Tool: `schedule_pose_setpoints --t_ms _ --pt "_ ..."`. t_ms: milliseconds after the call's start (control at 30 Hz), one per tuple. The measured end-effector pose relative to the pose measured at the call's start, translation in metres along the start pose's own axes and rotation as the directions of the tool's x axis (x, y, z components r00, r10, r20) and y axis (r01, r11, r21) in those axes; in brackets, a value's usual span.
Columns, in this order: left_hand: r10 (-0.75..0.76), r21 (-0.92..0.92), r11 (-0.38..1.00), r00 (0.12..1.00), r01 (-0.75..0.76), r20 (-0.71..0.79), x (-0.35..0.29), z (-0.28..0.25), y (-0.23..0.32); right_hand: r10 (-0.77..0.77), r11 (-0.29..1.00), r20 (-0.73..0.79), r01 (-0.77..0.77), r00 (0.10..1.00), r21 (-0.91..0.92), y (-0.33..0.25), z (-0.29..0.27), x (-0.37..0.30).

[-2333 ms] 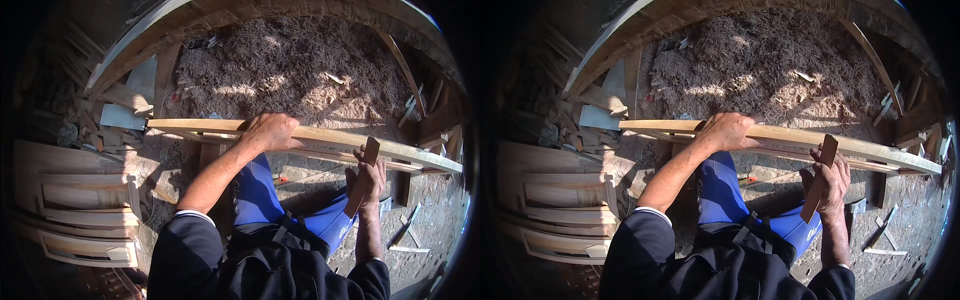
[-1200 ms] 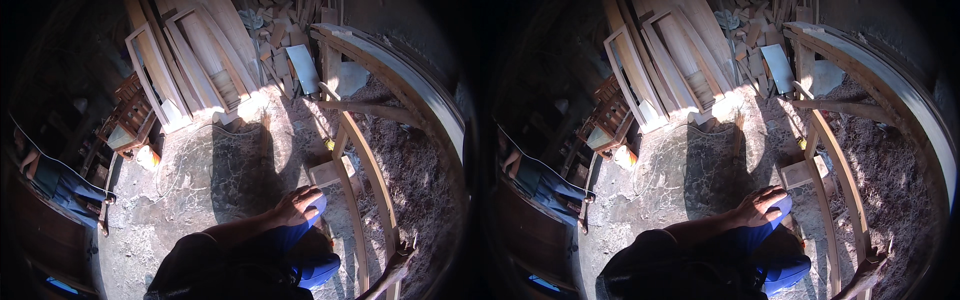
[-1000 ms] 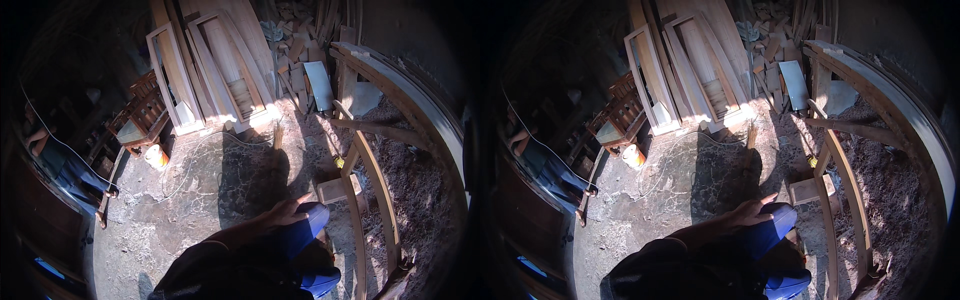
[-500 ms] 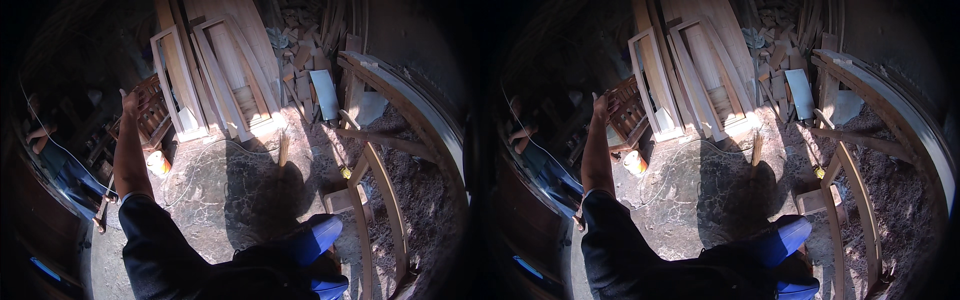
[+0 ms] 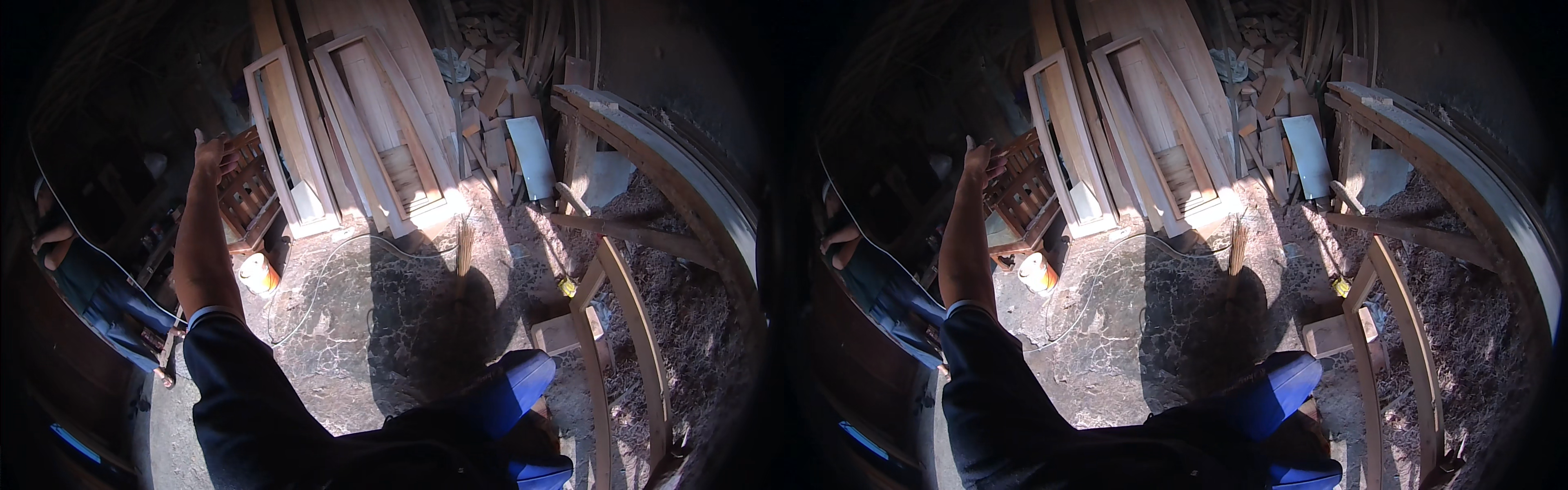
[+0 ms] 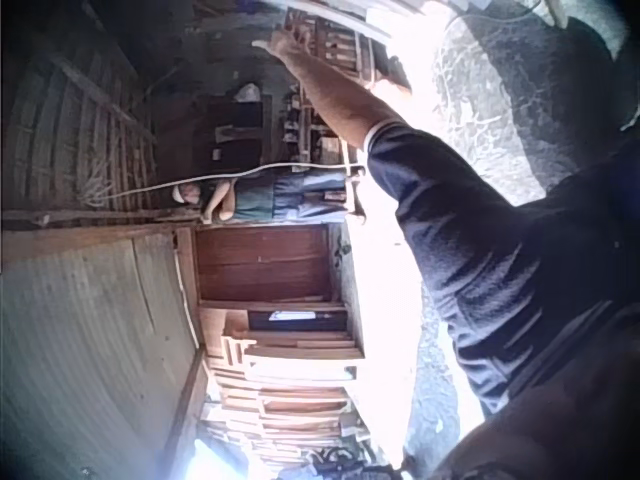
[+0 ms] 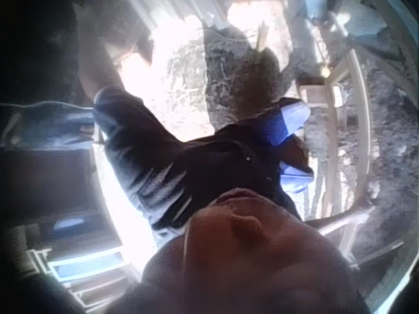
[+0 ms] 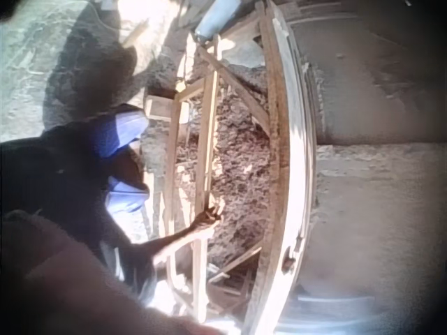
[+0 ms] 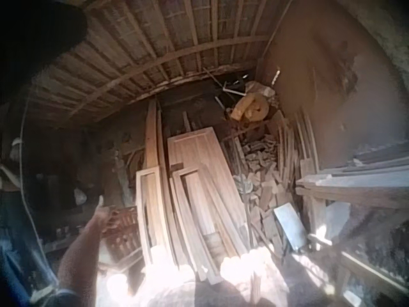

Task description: The person assembles a curved wooden frame by hand, using a hammer to tap pieces into place and a chisel to adjust joints. They repeatedly fit and adjust the curved components on the ground.

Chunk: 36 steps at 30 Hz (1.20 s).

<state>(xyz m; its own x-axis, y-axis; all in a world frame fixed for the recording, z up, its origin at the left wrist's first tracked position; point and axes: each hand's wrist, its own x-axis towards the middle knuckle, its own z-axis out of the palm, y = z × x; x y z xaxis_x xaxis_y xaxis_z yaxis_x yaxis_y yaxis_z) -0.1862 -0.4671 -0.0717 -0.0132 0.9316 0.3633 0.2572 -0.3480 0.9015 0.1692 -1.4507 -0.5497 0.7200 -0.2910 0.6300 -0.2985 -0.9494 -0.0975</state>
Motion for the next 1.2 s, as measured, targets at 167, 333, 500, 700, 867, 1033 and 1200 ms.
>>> schedule_pose_setpoints --t_ms 167,333,500,700,867,1033,1200 --pt "-0.006 -0.07 0.998 1.0 0.005 -0.009 -0.011 0.032 -0.012 0.022 1.0 0.022 -0.023 1.0 0.017 0.009 0.015 -0.001" --pt "0.046 -0.077 0.997 0.915 -0.017 0.4 -0.103 0.163 -0.109 0.042 0.999 0.048 -0.044 0.998 0.032 0.022 0.035 -0.005" --pt "0.107 -0.008 0.939 0.27 -0.343 0.957 -0.366 0.314 -0.241 -0.012 1.0 -0.01 0.012 1.0 0.009 0.029 0.04 -0.005" --pt "0.036 -0.048 0.91 -0.035 -0.412 0.999 -0.566 0.373 -0.259 0.021 1.0 -0.03 -0.02 0.999 0.013 0.017 0.025 0.003" --pt "0.022 -0.016 0.874 0.007 -0.486 1.0 -0.574 0.366 -0.24 0.042 0.999 -0.028 -0.041 0.999 0.012 -0.006 0.006 0.006" --pt "0.157 -0.08 0.759 0.062 -0.646 0.986 -0.588 0.367 -0.242 -0.058 0.998 -0.101 0.054 0.993 -0.041 -0.01 -0.001 0.006" --pt "0.494 -0.305 0.594 0.039 -0.745 0.869 -0.608 0.392 -0.261 -0.112 0.994 -0.05 0.112 0.992 -0.005 0.008 0.004 0.01"
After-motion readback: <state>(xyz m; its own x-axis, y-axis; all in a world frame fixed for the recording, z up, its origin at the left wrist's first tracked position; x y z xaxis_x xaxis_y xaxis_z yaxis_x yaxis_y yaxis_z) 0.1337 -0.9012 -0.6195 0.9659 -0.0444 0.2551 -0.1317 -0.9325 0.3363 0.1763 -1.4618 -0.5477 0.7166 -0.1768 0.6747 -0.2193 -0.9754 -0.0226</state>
